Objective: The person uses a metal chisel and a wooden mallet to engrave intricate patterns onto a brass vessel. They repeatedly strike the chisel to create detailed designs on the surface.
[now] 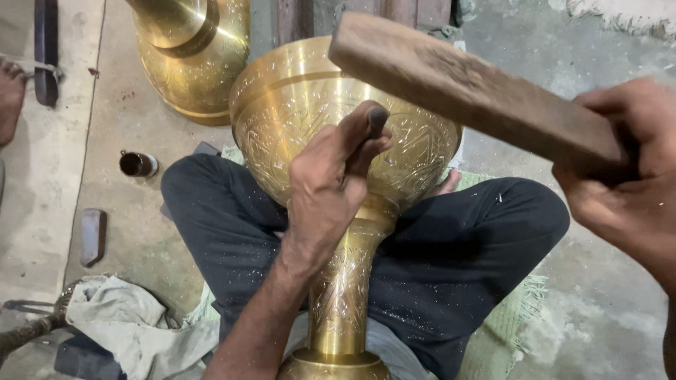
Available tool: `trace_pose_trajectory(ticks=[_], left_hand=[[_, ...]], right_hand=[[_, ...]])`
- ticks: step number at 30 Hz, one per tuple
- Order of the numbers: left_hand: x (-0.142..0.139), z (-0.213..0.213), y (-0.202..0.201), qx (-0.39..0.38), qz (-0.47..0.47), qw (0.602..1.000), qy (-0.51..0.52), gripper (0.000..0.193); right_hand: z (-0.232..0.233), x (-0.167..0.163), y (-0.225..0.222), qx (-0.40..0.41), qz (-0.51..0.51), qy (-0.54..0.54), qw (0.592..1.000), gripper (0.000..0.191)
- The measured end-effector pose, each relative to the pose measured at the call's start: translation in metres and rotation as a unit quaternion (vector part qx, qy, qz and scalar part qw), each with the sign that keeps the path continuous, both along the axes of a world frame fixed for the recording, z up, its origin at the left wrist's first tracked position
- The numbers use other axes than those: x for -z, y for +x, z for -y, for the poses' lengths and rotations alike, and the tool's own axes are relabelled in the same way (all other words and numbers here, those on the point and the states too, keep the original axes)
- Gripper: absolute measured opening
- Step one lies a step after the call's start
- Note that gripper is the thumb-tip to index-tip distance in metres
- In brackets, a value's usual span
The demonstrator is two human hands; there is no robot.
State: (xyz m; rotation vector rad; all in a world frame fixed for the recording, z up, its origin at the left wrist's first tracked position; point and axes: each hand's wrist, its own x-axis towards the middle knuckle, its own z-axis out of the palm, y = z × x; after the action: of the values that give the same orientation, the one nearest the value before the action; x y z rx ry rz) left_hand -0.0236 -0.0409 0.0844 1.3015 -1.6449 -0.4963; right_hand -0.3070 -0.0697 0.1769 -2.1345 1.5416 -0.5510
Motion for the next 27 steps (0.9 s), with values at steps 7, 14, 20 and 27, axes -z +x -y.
trace_pose_trajectory(ticks=[7,14,20,27], left_hand=[[-0.001,-0.003,-0.003,-0.023,0.038,0.999,0.003,0.030],[-0.006,-0.006,-0.003,0.000,-0.049,0.999,0.022,0.033],[-0.013,-0.009,-0.002,-0.030,-0.021,0.999,0.031,0.027],[-0.017,-0.007,-0.003,-0.019,-0.007,0.999,0.030,0.017]], right_hand=[[0.004,-0.005,0.003,0.006,-0.060,0.004,0.998,0.024],[0.018,-0.018,0.017,-0.023,-0.072,0.021,0.997,0.025],[0.016,-0.029,0.031,-0.023,-0.124,0.032,0.992,0.022],[0.010,-0.036,0.035,-0.030,-0.177,-0.009,0.984,0.023]])
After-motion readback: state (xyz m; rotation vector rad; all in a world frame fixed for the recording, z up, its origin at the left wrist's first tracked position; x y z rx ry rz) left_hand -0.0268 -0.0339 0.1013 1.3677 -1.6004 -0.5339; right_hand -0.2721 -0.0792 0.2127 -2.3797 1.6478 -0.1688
